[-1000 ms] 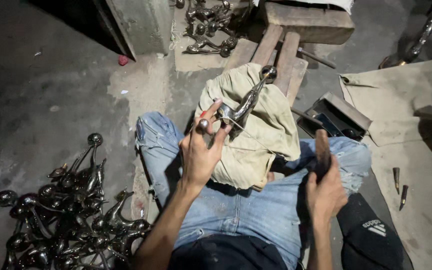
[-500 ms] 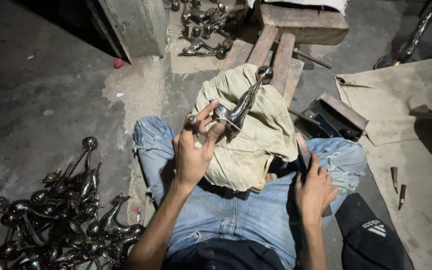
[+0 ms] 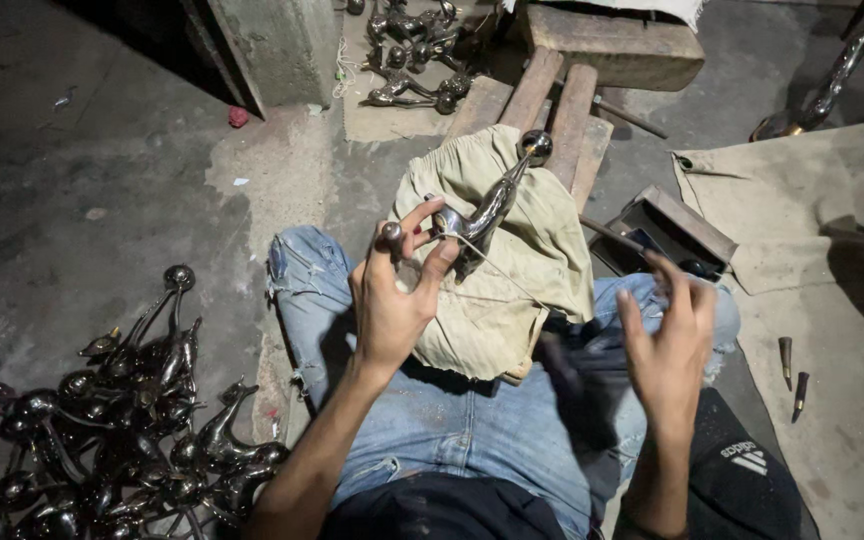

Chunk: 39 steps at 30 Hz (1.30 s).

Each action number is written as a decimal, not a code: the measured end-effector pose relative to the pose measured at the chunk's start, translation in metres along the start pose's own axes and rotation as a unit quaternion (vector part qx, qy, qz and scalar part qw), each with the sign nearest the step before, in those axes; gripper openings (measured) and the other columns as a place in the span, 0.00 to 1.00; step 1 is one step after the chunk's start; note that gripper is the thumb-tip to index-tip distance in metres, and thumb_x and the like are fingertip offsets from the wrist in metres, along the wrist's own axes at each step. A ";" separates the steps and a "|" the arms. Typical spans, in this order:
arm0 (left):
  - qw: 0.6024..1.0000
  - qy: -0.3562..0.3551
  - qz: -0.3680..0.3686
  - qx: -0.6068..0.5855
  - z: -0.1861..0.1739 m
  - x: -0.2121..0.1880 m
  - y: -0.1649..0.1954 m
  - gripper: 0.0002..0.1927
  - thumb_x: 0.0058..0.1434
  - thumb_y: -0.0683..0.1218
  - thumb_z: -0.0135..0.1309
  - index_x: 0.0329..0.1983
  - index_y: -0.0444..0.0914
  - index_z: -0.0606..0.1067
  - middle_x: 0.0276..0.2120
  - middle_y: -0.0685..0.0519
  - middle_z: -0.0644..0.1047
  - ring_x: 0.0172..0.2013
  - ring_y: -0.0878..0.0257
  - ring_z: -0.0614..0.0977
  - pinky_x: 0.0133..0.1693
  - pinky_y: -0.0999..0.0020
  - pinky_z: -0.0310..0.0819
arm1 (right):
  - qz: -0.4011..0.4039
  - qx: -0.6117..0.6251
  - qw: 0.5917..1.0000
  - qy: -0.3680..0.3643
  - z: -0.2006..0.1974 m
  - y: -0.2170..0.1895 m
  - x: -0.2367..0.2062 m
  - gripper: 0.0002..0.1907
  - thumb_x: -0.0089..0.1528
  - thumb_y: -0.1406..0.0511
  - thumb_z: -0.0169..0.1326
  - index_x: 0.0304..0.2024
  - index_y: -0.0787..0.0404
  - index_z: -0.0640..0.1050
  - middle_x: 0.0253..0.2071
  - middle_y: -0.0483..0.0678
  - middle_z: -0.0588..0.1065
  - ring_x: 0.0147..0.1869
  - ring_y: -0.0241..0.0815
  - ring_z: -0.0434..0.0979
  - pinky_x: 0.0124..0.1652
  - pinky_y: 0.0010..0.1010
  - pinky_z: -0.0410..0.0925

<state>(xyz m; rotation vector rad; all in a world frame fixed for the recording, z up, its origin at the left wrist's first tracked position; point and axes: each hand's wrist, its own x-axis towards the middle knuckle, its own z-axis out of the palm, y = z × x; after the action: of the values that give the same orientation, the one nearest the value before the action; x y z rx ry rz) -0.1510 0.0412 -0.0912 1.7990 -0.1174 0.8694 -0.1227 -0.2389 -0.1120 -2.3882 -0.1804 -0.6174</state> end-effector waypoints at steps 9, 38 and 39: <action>0.999 0.001 -0.027 0.046 0.001 0.001 0.012 0.13 0.65 0.44 0.62 0.43 0.33 0.70 0.54 0.46 0.82 0.42 0.61 0.88 0.39 0.67 0.79 | -0.221 0.068 0.967 -0.106 0.029 -0.067 0.086 0.29 0.59 0.74 0.59 0.64 0.58 0.74 0.62 0.57 0.71 0.67 0.57 0.71 0.64 0.42 0.66; 0.990 0.063 0.038 0.120 0.011 0.005 0.010 0.14 0.63 0.35 0.61 0.45 0.33 0.67 0.45 0.47 0.71 0.38 0.55 0.77 0.42 0.62 0.72 | -0.289 0.119 0.924 -0.220 0.074 -0.077 0.105 0.27 0.61 0.67 0.61 0.62 0.61 0.70 0.64 0.56 0.71 0.64 0.63 0.71 0.57 0.45 0.67; 0.990 0.064 0.040 0.120 0.012 0.004 0.009 0.15 0.63 0.35 0.62 0.44 0.33 0.67 0.45 0.47 0.71 0.38 0.55 0.77 0.41 0.62 0.72 | -0.284 0.120 0.925 -0.224 0.073 -0.078 0.105 0.27 0.61 0.67 0.61 0.62 0.61 0.70 0.64 0.56 0.71 0.63 0.63 0.72 0.56 0.45 0.67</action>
<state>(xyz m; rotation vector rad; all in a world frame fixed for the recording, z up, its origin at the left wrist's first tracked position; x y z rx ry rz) -0.1463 0.0286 -0.0834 1.9656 -0.0010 1.0911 -0.0238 -0.1353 -0.0672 -2.1898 -1.1092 -0.2580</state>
